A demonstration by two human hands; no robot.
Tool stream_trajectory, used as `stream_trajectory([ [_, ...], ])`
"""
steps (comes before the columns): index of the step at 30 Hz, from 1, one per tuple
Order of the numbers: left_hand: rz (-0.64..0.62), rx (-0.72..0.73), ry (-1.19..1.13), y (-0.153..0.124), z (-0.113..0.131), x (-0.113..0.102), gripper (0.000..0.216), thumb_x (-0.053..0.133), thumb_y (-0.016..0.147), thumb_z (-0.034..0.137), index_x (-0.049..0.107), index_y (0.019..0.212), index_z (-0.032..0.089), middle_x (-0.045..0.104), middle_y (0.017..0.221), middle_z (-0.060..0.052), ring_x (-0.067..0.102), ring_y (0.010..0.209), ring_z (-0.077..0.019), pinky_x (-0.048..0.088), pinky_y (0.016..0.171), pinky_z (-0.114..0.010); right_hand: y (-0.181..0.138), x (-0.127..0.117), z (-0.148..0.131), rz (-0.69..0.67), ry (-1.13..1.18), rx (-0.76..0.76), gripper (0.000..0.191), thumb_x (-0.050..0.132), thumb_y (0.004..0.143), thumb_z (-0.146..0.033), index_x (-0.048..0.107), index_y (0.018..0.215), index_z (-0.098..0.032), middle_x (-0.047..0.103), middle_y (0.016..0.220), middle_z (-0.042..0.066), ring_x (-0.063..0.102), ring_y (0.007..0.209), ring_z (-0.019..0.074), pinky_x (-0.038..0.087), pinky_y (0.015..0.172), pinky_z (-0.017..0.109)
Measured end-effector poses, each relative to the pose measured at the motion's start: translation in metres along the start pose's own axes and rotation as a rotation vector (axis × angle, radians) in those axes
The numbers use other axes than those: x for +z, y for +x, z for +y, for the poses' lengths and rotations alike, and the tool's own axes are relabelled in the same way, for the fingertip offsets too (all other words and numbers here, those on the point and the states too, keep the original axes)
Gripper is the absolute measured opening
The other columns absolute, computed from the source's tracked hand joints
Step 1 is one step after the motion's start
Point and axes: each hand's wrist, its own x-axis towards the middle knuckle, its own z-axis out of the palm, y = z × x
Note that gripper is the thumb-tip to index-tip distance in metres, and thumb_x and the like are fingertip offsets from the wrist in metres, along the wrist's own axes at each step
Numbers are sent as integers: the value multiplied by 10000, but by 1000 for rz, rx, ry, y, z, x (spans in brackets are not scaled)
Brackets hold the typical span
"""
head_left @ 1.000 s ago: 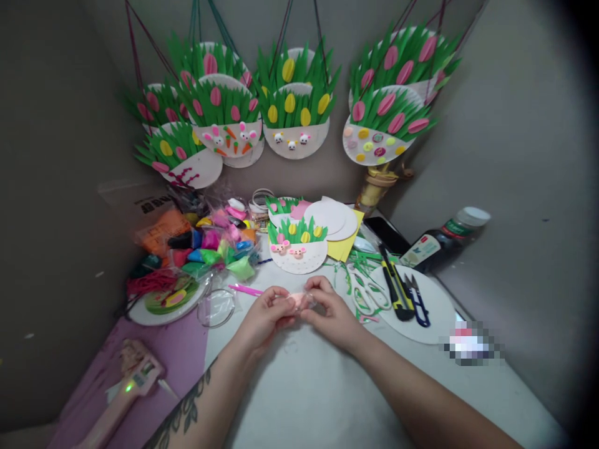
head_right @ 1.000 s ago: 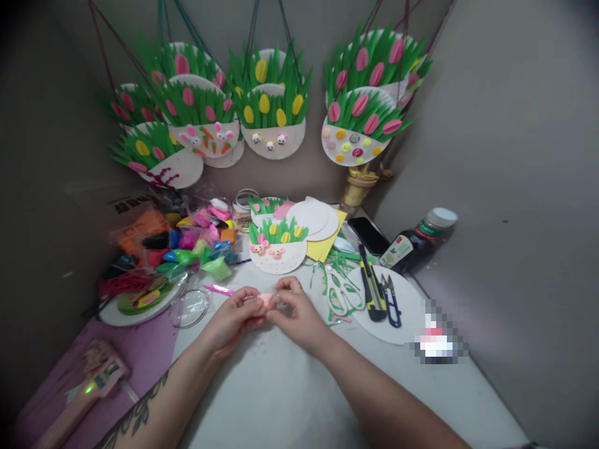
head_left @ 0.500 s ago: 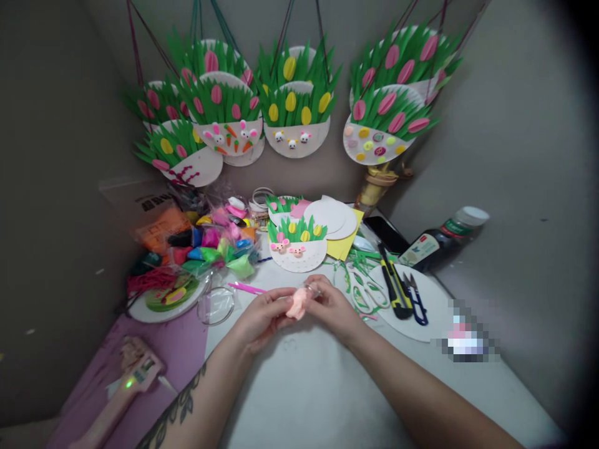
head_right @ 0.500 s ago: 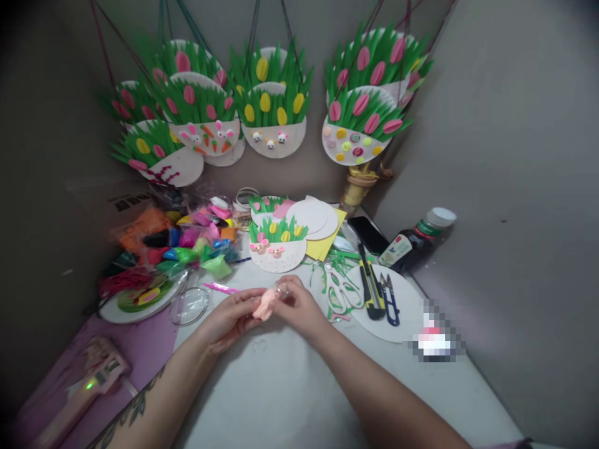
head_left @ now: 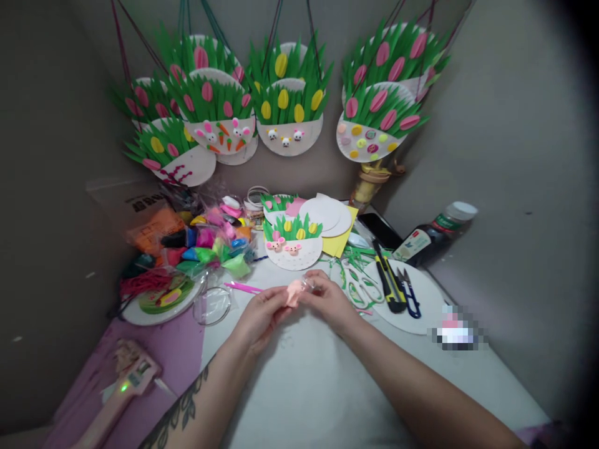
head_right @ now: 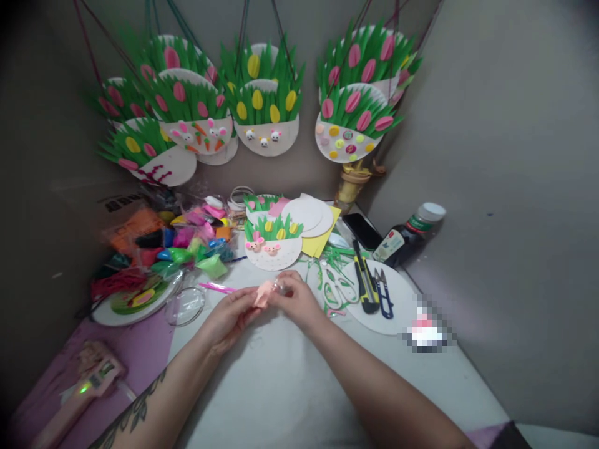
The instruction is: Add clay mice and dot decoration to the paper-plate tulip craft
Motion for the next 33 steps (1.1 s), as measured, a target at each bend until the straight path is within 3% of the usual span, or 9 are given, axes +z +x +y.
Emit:
stream_trajectory([
  [4, 18, 17, 13, 0, 4, -2, 241, 816, 623, 181, 721, 832, 104, 714, 750, -49, 634, 651, -90, 495, 635, -158, -1, -7, -3, -169, 289, 108, 321, 734, 649, -472, 646, 767, -186, 567, 883, 35, 554, 782, 182, 448, 708, 303],
  [7, 38, 17, 1, 0, 4, -1, 231, 815, 622, 172, 710, 816, 102, 705, 743, -42, 626, 632, -80, 490, 606, -150, -1, -7, -7, -229, 324, 113, 334, 730, 675, -477, 631, 801, -184, 602, 797, 26, 571, 763, 189, 451, 723, 317],
  [10, 80, 23, -34, 2, 1, 0, 211, 807, 644, 177, 689, 808, 116, 693, 755, -24, 624, 647, -64, 502, 627, -132, -2, -3, -6, -270, 298, 50, 313, 773, 640, -405, 572, 759, -197, 634, 855, 24, 589, 857, 205, 453, 788, 331],
  [15, 95, 9, -83, 2, -5, 1, 191, 802, 659, 172, 646, 757, 123, 667, 719, -13, 622, 629, -57, 523, 626, -128, -7, 8, 5, -160, 149, 16, 374, 759, 636, -276, 517, 916, -226, 609, 885, -6, 596, 809, 172, 480, 721, 301],
  [19, 96, -7, -108, 1, -6, 2, 205, 800, 659, 187, 607, 677, 120, 638, 654, -2, 608, 580, -47, 512, 571, -107, -8, 9, 8, -109, -9, -44, 441, 764, 612, -212, 539, 991, -225, 600, 1006, 15, 594, 898, 181, 487, 762, 307],
  [25, 83, -1, -109, 0, -7, 3, 233, 815, 636, 174, 592, 685, 124, 649, 658, -11, 612, 583, -56, 530, 581, -123, -3, 4, 7, -69, -72, -139, 120, 675, 725, -232, 587, 802, -208, 534, 1140, 45, 553, 1051, 206, 459, 852, 327],
  [30, 93, 0, -118, 0, -10, 5, 254, 822, 636, 206, 585, 681, 128, 659, 677, -18, 625, 620, -57, 540, 631, -129, -1, 10, 10, 58, -176, -170, 104, 639, 740, -238, 588, 829, -217, 519, 1103, 50, 527, 1041, 204, 451, 805, 310],
  [33, 107, 21, -109, 1, -9, 4, 274, 837, 611, 222, 587, 677, 129, 661, 679, -10, 621, 626, -51, 537, 641, -123, 1, 11, 12, 81, -62, -133, 115, 682, 700, -260, 590, 743, -207, 521, 1056, 39, 529, 998, 203, 434, 806, 306],
])
